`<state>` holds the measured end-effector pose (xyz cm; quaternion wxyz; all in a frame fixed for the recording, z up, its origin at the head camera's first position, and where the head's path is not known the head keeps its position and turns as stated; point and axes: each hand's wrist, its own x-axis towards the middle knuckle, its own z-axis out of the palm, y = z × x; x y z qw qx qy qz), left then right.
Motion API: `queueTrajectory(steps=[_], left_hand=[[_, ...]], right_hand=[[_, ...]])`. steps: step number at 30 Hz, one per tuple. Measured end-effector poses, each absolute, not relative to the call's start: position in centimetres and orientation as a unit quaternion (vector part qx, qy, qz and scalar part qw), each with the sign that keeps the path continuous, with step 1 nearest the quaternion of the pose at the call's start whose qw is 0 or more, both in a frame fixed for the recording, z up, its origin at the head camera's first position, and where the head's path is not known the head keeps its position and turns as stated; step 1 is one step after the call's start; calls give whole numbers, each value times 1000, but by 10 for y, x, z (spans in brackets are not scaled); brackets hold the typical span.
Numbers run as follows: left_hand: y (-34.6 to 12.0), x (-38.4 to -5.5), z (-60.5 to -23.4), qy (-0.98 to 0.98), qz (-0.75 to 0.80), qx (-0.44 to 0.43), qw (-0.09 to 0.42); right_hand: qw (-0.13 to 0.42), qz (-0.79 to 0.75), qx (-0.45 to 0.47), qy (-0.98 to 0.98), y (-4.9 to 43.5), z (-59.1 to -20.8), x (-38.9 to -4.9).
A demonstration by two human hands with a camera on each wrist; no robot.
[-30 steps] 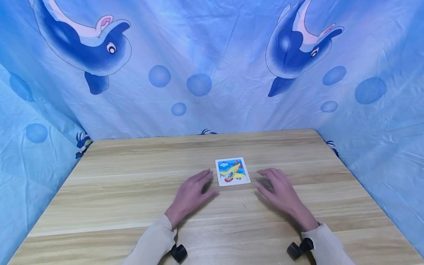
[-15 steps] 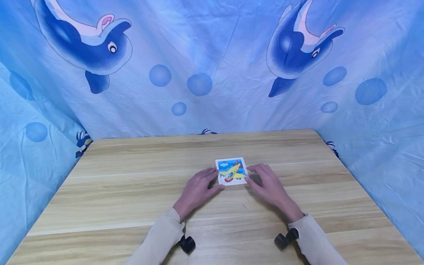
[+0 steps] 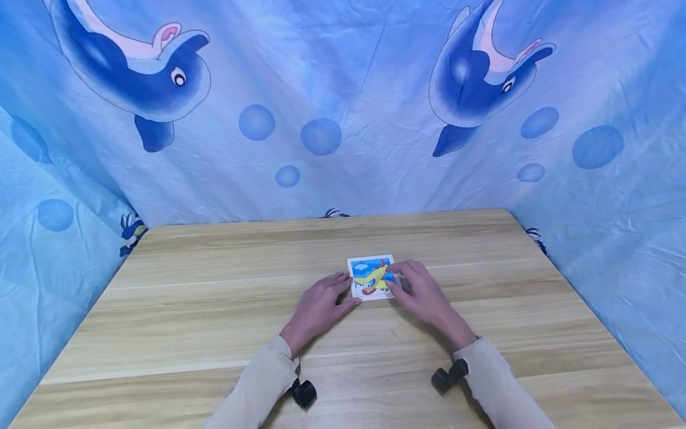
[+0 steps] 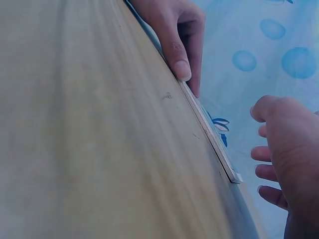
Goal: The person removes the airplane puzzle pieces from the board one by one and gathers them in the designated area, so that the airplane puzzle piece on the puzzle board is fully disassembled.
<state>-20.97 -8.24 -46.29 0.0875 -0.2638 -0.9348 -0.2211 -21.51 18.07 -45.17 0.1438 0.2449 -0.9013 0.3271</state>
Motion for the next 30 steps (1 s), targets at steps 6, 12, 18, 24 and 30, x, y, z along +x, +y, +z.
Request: queueTrajectory(steps=[6,12,18,24,30], left_hand=[[-83,-210,-465,-934,-220,-265,90],[-83,-212,-467,-930,-227,-272,100],[-83,-213,-465,-928,-220,-280,109],[-83,-213,-465,-930,-214,-278,110],[-83,-214,-466,-929,-216,-278,115]], right_hand=[[106,347,241,-900,170,-450,-223],[91,347,244,-901,156,-450,-238],[78,349,246,-901,141,-447,-248],[79,331,256,-905,130,-449,-257],[76,303,255,-915,123,-452,-266]])
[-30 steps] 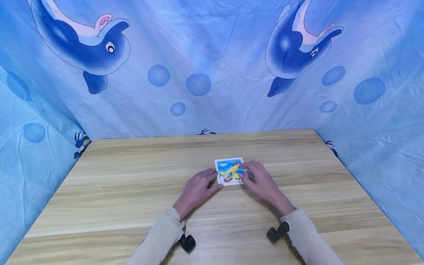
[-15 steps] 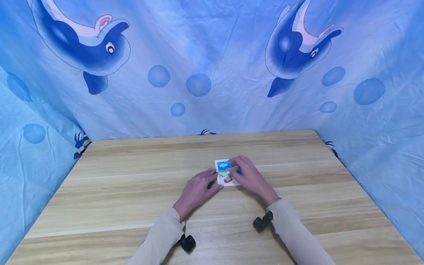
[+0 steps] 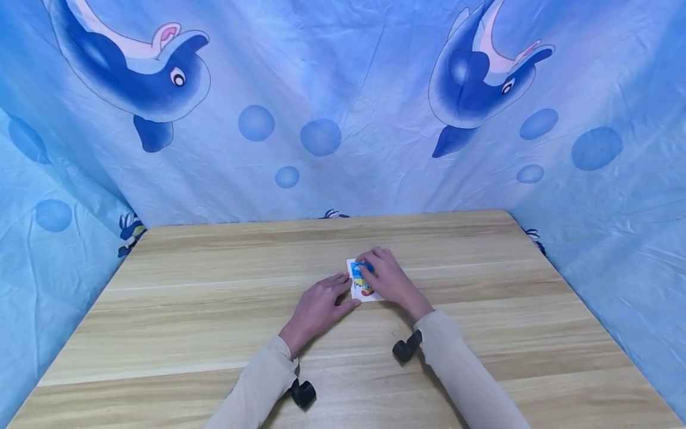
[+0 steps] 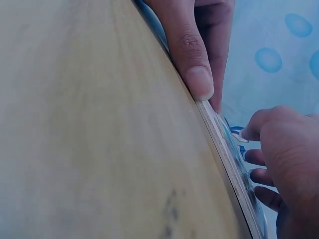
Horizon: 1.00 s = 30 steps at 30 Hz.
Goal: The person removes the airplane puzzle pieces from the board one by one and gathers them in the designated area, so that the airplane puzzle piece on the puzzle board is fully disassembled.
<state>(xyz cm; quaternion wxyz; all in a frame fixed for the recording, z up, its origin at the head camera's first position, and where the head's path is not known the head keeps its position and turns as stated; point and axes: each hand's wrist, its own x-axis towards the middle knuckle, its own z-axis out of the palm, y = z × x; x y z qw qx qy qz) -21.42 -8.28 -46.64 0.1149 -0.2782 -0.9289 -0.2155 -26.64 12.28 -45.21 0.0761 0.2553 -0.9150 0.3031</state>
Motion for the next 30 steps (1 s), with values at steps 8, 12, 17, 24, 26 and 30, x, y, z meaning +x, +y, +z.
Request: queueTrajectory(steps=[8,12,17,24,26,30], left_hand=[[-82,-215,-465,-927,-217,-282,118],[-83,-214,-465,-926,-219,-283,120],[-83,-213,-466,-926,-222,-281,120],[-83,-214,-469,-925,-221,-281,129],[-83,-214,-469,-923,-223,-284,132],[-83,-214,-468,-922,-224,-286,137]], right_hand=[[67,297,247,-920,116,-452,-272],[72,289,248,-922,114,-454,-275],[80,288,237,-924,110,-457,-278],[69,287,210,-932,105,-457,-280],[69,288,207,-932,104,-456,-279],[73,283,203,-935,103,-456,-280]])
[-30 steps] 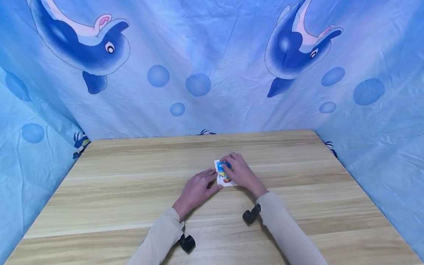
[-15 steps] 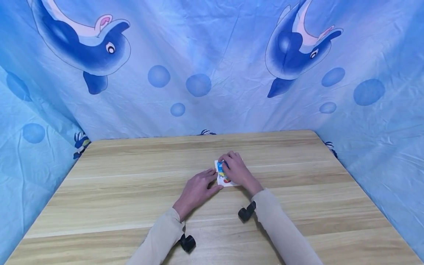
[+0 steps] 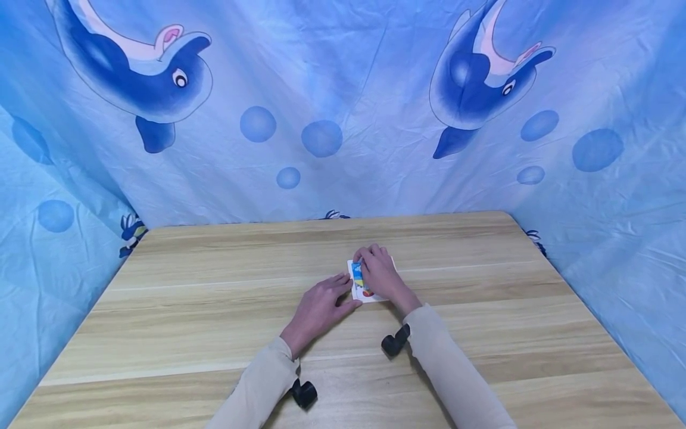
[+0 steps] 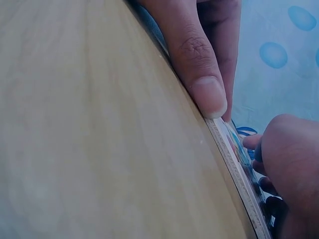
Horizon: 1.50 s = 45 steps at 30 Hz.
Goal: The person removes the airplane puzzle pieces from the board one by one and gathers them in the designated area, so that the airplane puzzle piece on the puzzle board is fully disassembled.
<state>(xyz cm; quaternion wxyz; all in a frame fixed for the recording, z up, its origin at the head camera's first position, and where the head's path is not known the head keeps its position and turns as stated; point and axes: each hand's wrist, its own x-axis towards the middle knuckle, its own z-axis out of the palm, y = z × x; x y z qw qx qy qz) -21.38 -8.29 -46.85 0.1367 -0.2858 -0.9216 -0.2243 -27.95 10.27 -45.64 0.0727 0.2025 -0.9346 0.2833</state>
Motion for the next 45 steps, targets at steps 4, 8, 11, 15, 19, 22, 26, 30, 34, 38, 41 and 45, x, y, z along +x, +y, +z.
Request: queueTrajectory(steps=[4,8,11,15,19,22,26,30,34,38,41,45], left_hand=[[-83,-214,-469,-921,-224,-287,137],[-83,-214,-468,-922,-221,-286,137],[-83,-214,-468,-924,-217,-285,136],[-83,-214,-468,-924,-218,-283,133],[-82,-213,-468,-924,-222,-281,132],[-82,-213,-468,-923,-225,-282,134],[-82,-213,-468,-922,-227,-284,135],[-83,-213,-469,-922,-227,-283,133],[-83,-213,-468,-924,-224,-283,129],[-83,-214,-468,-924,-223,-283,127],[-83,-214,-469,-924,-223,-283,127],[-83,-215,-469,-922,-225,-286,133]], right_hand=[[73,287,201,-934,102,-457,-279],[73,296,204,-930,104,-459,-280],[73,310,201,-926,105,-460,-280],[71,319,196,-925,106,-460,-280],[67,308,193,-929,106,-460,-280],[72,301,194,-931,105,-460,-280],[81,291,201,-932,104,-460,-279],[79,285,201,-934,102,-462,-279],[76,287,200,-934,101,-461,-278],[71,287,198,-934,101,-460,-278],[73,280,200,-936,101,-460,-279],[77,275,205,-936,101,-459,-278]])
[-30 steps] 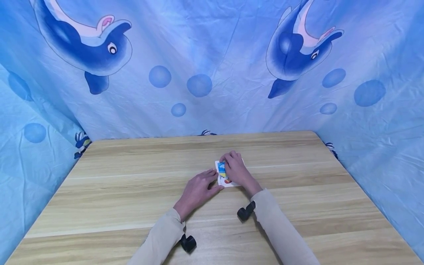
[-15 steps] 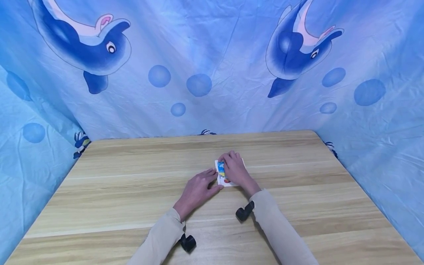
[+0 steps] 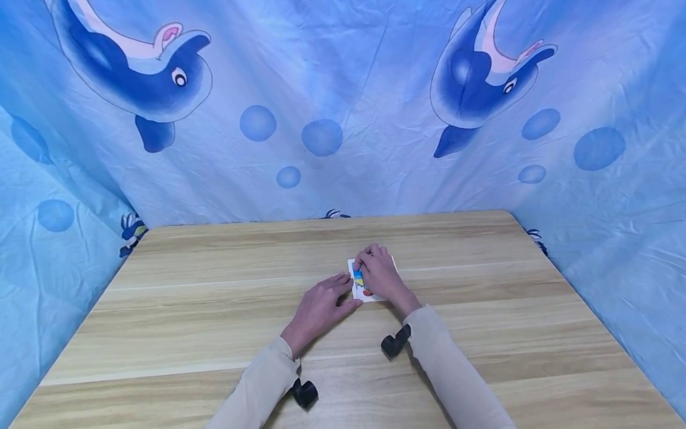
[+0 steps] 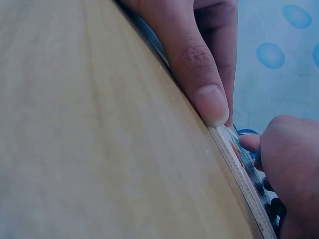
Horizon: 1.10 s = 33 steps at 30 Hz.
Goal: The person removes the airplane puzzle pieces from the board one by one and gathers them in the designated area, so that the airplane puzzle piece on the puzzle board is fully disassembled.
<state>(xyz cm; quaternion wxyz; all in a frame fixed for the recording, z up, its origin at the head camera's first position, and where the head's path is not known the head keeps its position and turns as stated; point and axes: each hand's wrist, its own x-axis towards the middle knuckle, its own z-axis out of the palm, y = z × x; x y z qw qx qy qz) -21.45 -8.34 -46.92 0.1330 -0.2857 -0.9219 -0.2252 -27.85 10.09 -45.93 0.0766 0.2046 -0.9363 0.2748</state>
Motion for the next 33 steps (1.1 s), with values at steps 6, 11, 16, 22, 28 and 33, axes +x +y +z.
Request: queueTrajectory(steps=[6,11,16,22,28,33], left_hand=[[-83,-213,-469,-920,-229,-287,135],[-83,-214,-469,-919,-229,-288,139],[-83,-214,-469,-920,-227,-288,138],[-83,-212,-467,-922,-229,-283,131],[-83,-212,-467,-922,-231,-281,130],[-83,-212,-467,-923,-228,-281,131]], right_hand=[[71,276,198,-938,101,-459,-278],[72,250,212,-942,100,-457,-278],[78,229,233,-942,99,-454,-280],[84,234,234,-940,97,-453,-282],[77,236,223,-942,96,-455,-285],[72,242,218,-943,96,-455,-286]])
